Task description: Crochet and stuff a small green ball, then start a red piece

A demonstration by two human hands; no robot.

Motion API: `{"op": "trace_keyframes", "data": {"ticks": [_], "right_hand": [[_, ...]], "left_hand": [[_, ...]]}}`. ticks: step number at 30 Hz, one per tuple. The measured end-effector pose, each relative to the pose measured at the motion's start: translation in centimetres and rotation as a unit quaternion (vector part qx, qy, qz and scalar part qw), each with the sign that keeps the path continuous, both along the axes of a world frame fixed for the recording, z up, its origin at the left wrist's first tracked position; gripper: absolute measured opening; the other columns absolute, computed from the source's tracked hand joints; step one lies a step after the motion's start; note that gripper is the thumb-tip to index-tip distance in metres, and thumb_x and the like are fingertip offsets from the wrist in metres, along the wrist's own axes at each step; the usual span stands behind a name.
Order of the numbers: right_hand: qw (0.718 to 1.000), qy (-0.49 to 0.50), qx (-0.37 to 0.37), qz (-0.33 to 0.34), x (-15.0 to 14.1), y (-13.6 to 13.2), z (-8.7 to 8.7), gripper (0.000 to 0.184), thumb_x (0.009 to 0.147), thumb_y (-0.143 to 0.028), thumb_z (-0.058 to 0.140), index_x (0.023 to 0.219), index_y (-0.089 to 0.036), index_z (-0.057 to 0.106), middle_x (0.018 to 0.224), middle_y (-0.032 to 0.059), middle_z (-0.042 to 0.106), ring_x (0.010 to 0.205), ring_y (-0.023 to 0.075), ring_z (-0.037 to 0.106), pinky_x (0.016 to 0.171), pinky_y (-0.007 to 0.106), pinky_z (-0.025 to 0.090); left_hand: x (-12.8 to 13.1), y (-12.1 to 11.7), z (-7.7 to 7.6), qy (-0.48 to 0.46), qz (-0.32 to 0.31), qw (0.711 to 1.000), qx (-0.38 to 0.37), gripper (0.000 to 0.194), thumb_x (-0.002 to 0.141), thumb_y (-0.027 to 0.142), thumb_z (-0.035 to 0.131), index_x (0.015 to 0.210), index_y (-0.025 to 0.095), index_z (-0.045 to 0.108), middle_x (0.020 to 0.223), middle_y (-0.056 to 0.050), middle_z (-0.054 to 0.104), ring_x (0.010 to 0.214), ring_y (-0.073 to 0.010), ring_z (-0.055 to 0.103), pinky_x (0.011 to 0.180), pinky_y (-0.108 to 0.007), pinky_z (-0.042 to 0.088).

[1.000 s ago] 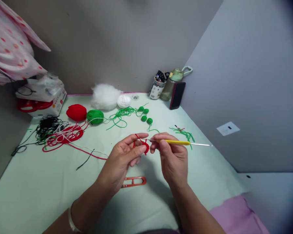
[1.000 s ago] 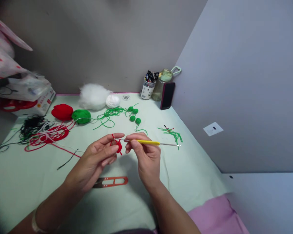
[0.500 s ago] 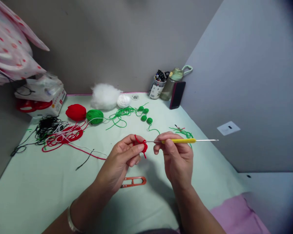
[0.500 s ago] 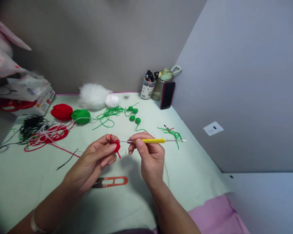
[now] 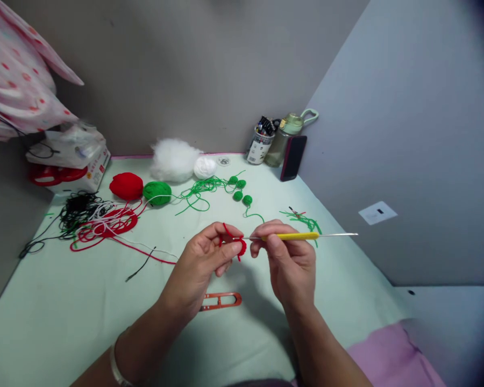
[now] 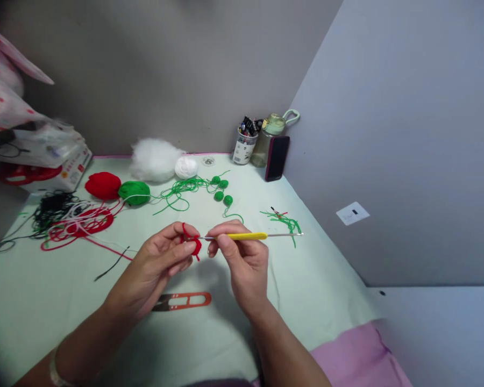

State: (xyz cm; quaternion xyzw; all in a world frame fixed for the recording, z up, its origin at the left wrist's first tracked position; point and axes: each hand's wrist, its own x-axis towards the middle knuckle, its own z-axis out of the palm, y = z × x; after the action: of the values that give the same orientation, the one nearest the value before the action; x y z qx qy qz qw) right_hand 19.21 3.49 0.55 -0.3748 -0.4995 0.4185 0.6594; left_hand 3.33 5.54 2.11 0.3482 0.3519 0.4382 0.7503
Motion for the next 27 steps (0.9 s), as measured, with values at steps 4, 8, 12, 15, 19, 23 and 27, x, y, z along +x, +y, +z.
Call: {"op": "trace_keyframes", "data": {"ticks": [4, 8, 12, 15, 19, 23, 27], "right_hand": [[0.999, -0.025, 0.005, 0.035, -0.3, 0.1, -0.2, 0.015, 0.099, -0.027, 0.068, 0.1, -0.028, 0.082, 0.091, 0.0041, 0.067, 0.074, 0.0163, 0.061, 0.063, 0.031, 0.052], [0.997, -0.054, -0.007, 0.046, -0.5, 0.2, 0.0, 0.011, 0.09, -0.021, 0.078, 0.096, -0.029, 0.083, 0.091, 0.0036, 0.067, 0.083, 0.0176, 0.063, 0.067, 0.03, 0.053], [0.997, -0.029, -0.049, 0.047, -0.3, 0.6, 0.0, 0.009, 0.085, -0.018, 0.082, 0.087, -0.027, 0.082, 0.088, 0.0017, 0.067, 0.072, 0.0148, 0.063, 0.063, 0.029, 0.054], [0.998, 0.006, -0.057, 0.024, -0.1, 0.9, -0.3, 0.009, 0.086, -0.019, 0.081, 0.088, -0.027, 0.081, 0.085, 0.0001, 0.068, 0.068, 0.0137, 0.063, 0.063, 0.028, 0.054], [0.999, -0.018, -0.048, 0.003, -0.1, 1.0, -0.7, 0.009, 0.084, -0.019, 0.082, 0.087, -0.028, 0.081, 0.085, 0.001, 0.071, 0.08, 0.0168, 0.066, 0.069, 0.028, 0.053], [0.998, -0.035, -0.051, 0.018, -0.2, 1.1, -0.6, 0.009, 0.086, -0.02, 0.081, 0.089, -0.028, 0.081, 0.088, 0.001, 0.071, 0.083, 0.0169, 0.065, 0.072, 0.029, 0.053], [0.993, -0.07, -0.083, 0.053, -0.2, 1.1, -0.4, 0.007, 0.085, -0.022, 0.082, 0.09, -0.027, 0.081, 0.09, 0.0015, 0.072, 0.083, 0.0169, 0.066, 0.073, 0.029, 0.051]], "left_hand": [[-0.1, -0.2, 0.1, 0.003, -0.003, 1.0, 0.017, 0.056, 0.081, 0.022, 0.083, 0.134, 0.026, 0.066, 0.076, 0.004, 0.063, 0.06, -0.0083, 0.047, 0.054, -0.021, 0.035], [-0.6, -0.1, 0.3, 0.073, 0.01, 0.996, 0.059, 0.077, 0.08, 0.019, 0.084, 0.15, 0.031, 0.054, 0.084, 0.004, 0.065, 0.066, -0.0095, 0.051, 0.067, -0.024, 0.044], [-1.3, 0.3, 0.7, 0.157, -0.003, 0.982, 0.102, 0.067, 0.083, 0.027, 0.082, 0.146, 0.031, 0.058, 0.084, 0.004, 0.062, 0.067, -0.0111, 0.051, 0.069, -0.026, 0.045], [-1.5, 0.6, 0.7, 0.2, -0.037, 0.973, 0.113, 0.054, 0.081, 0.033, 0.084, 0.132, 0.027, 0.067, 0.066, 0.006, 0.055, 0.066, -0.0142, 0.051, 0.068, -0.027, 0.043], [-1.1, 0.9, -0.1, 0.208, -0.049, 0.97, 0.118, 0.019, 0.081, 0.036, 0.082, 0.091, 0.022, 0.073, 0.068, 0.004, 0.059, 0.062, -0.0137, 0.049, 0.06, -0.027, 0.039], [-0.8, 1.1, -0.6, 0.197, -0.014, 0.972, 0.126, 0.014, 0.079, 0.029, 0.081, 0.073, 0.02, 0.072, 0.072, 0.0, 0.064, 0.064, -0.0143, 0.051, 0.062, -0.027, 0.041], [-0.9, 1.3, -0.4, 0.232, 0.026, 0.962, 0.145, 0.015, 0.075, 0.027, 0.083, 0.066, 0.02, 0.073, 0.066, 0.0, 0.066, 0.066, -0.016, 0.054, 0.066, -0.028, 0.042]]}}
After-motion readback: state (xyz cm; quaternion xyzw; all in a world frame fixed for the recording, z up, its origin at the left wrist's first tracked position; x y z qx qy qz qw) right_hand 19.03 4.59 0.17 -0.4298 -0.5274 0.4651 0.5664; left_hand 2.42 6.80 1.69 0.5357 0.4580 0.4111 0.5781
